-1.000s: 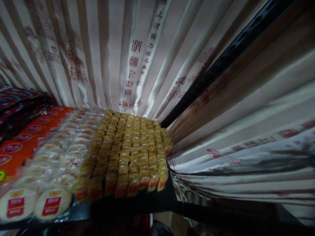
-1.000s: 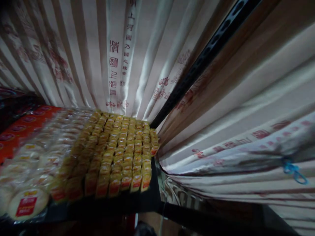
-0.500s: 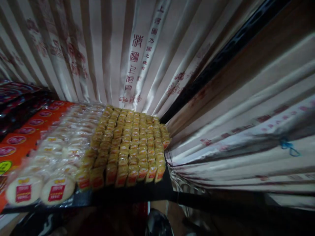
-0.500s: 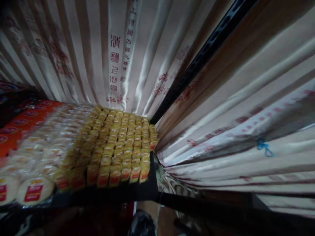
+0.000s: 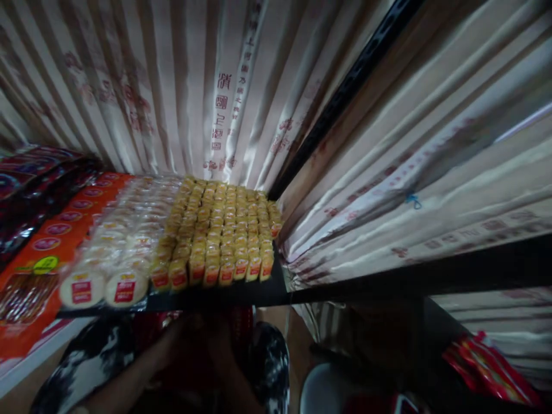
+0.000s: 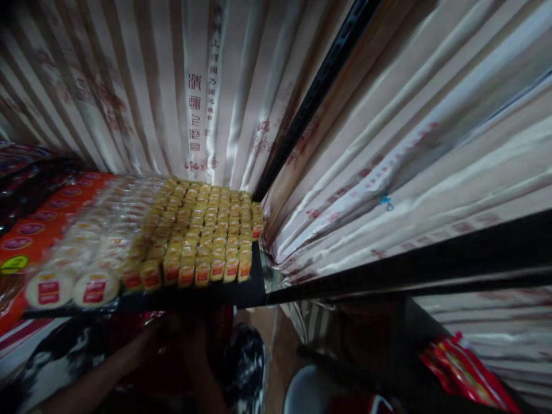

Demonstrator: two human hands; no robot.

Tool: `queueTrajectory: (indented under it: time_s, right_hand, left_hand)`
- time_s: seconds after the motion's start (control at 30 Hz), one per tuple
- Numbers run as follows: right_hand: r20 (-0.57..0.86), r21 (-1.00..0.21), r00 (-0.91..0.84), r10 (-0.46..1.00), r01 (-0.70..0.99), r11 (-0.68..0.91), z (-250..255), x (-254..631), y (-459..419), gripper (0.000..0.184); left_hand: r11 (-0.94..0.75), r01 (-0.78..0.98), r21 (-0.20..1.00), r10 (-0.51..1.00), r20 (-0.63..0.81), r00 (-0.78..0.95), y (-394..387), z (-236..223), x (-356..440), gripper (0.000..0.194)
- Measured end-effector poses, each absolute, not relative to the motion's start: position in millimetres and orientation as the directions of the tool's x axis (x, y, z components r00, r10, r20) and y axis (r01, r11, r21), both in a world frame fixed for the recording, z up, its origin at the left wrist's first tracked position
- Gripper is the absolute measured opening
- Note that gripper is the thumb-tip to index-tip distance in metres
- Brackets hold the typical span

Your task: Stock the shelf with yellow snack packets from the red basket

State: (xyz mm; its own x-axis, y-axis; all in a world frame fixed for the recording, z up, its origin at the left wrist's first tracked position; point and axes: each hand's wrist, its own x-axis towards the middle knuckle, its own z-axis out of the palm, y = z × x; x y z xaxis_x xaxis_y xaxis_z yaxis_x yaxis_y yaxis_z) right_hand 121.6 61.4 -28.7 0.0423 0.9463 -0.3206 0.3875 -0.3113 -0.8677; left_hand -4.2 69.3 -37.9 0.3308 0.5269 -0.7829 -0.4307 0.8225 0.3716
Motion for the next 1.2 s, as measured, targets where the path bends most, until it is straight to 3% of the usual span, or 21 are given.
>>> queueTrajectory:
  time_s: [0.13, 0.37, 0.57, 0.7, 0.8, 0.93, 1.03, 1.2]
  right_hand:
    - [-0.246, -0.909, 0.078, 0.966, 0.326, -0.258, -13.5, 132.2, 46.3, 0.031]
    - [-0.204, -0.894, 0.111, 0.973, 0.384, -0.232, 17.2, 145.6, 34.5, 0.034]
    - [-0.136, -0.990, 0.119, 0.984, 0.030, -0.141, 36.7, 143.4, 30.1, 0.041]
    - [-0.188, -0.980, 0.192, 0.963, -0.097, -0.171, 48.4, 144.9, 27.1, 0.048]
    - [-0.199, -0.974, 0.200, 0.959, -0.146, -0.171, 54.6, 146.6, 25.0, 0.050]
    - [-0.160, -0.981, 0.209, 0.965, -0.143, -0.131, 61.0, 145.5, 26.0, 0.046]
    - [-0.107, -0.993, 0.222, 0.969, -0.079, -0.091, 68.0, 148.4, 31.6, 0.049]
    - [0.218, -0.923, 0.400, 0.890, 0.382, 0.054, 81.4, 174.9, 58.3, 0.050]
  left_hand:
    - [0.797, -0.444, 0.410, 0.585, -0.707, 0.398, 59.1, -17.5, -11.1, 0.023]
    - [0.782, -0.474, 0.404, 0.616, -0.615, 0.492, 56.4, 48.3, -12.9, 0.031]
    - [0.792, -0.393, 0.467, 0.609, -0.558, 0.564, 57.1, 88.2, -10.6, 0.035]
    - [0.729, -0.261, 0.633, 0.677, -0.610, 0.412, 58.6, 100.7, -9.8, 0.040]
    - [0.537, -0.142, 0.831, 0.826, -0.486, 0.285, 59.5, 115.2, -5.2, 0.038]
    - [0.314, 0.033, 0.949, 0.913, -0.311, 0.263, 64.0, 132.8, 3.6, 0.036]
    - [0.274, 0.102, 0.956, 0.925, -0.291, 0.246, 75.8, 142.0, 8.1, 0.034]
    - [0.157, 0.207, 0.966, 0.967, -0.193, 0.164, 114.6, 163.0, 17.8, 0.046]
